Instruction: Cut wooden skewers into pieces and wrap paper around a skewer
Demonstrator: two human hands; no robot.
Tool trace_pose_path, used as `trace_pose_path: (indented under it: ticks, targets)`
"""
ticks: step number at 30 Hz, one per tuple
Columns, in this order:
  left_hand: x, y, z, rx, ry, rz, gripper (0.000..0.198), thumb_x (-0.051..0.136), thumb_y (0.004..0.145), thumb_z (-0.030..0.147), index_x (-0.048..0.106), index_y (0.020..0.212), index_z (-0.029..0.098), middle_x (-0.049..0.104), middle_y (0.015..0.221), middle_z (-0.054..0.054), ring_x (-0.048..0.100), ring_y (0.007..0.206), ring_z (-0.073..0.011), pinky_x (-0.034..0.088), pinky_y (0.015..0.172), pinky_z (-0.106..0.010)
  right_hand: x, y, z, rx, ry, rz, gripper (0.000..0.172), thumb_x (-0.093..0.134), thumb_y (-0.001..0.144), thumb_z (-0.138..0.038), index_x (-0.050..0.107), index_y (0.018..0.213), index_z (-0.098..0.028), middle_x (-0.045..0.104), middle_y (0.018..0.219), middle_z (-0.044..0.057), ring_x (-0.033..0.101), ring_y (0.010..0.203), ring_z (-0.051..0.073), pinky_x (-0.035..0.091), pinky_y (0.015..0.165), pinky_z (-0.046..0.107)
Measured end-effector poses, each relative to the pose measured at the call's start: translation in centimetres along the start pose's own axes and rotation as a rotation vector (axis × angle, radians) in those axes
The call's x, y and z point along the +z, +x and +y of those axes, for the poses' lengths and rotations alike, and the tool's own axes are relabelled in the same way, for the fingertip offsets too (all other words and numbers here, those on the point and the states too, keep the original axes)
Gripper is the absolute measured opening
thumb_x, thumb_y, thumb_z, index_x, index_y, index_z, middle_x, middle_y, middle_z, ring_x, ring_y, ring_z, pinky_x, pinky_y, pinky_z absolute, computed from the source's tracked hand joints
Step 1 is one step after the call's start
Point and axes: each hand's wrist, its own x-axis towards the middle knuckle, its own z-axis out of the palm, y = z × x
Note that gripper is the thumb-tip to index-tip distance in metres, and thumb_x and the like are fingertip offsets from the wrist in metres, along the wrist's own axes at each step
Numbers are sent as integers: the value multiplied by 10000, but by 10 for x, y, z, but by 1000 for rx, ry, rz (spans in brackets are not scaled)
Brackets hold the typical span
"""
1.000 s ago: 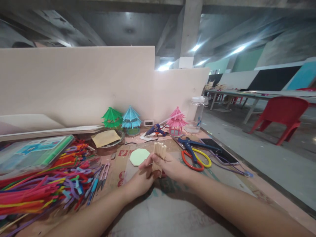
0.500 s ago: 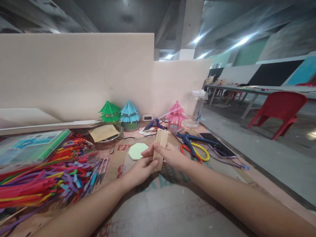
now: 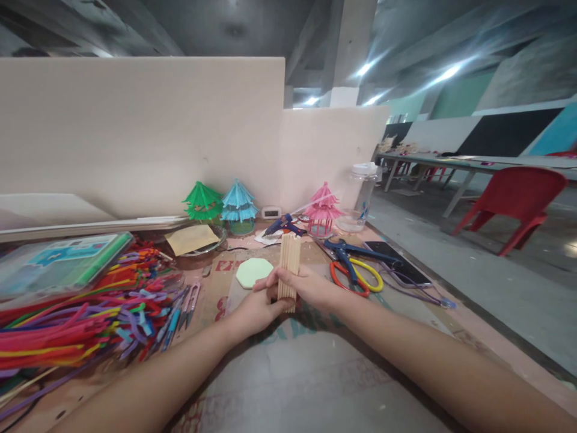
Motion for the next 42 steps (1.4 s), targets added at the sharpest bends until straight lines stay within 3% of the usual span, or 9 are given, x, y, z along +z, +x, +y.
trace_pose_path:
  ticks: [7,12,16,20,27,29,33,38,42]
  targets:
    - [0,4,0,42,-155,-240,628,442,779,687,723,881,135,753,835,-110,693,787,-233,541,738,-327,-7,3,17,103,153,67,484,634,728,-643,551,821,-175,706,1082,144,654,612,160,414,398,210]
    - [1,4,3,91,-81,-203,713,305,835,686,726,883,114,746,851,-120,685,796,-221,528,795,-327,-5,2,12,96,140,108,447,651,742,-605,569,784,-167,724,1036,131,669,638,159,491,495,242]
    - [-19,-1,17,126,163,-108,454,419,869,475,739,913,155,752,925,-72,676,831,-209,513,768,-290,-12,-1,-15,16,76,260,391,599,800,-568,555,828,-181,725,734,63,675,597,174,531,581,294]
    - [-71,-2,27,91,484,86,270,546,823,318,726,1005,232,736,1049,-29,653,981,-227,467,889,-299,-28,-3,-36,53,-204,353,360,504,876,-496,542,1019,-168,630,528,-17,598,427,146,457,449,229]
    - [-154,-5,-11,-210,957,491,546,544,758,47,534,1296,141,371,1488,-191,290,1381,-394,274,1079,-555,-37,0,-29,387,-984,374,392,335,942,-259,464,1282,-113,655,564,29,672,595,208,481,552,264]
    - [-163,-8,-24,-284,1028,475,531,552,767,28,550,1277,177,343,1507,-168,300,1370,-412,321,1043,-580,-41,-1,-27,365,-1205,398,430,366,933,-239,434,1334,-99,719,761,114,695,772,249,477,654,296]
    - [-171,-7,-36,-367,1098,343,301,580,880,192,588,1181,187,554,1311,-105,550,1165,-267,477,939,-455,-49,-3,-20,365,-1407,419,575,410,905,-182,259,1449,-74,659,1128,235,660,989,305,448,761,334]
    - [-173,-4,-32,-445,1172,308,310,568,907,336,580,1156,152,620,1145,-83,620,996,-209,523,860,-432,-53,-2,-11,392,-1541,422,601,339,916,-142,165,1478,-23,696,1036,234,689,917,278,449,701,301]
    - [-171,-5,-23,-409,1210,381,249,497,926,275,664,1075,165,701,1021,-117,665,963,-263,518,826,-408,-55,-3,-12,321,-1665,344,548,372,841,-58,437,1381,-129,708,1050,183,689,919,261,456,697,288]
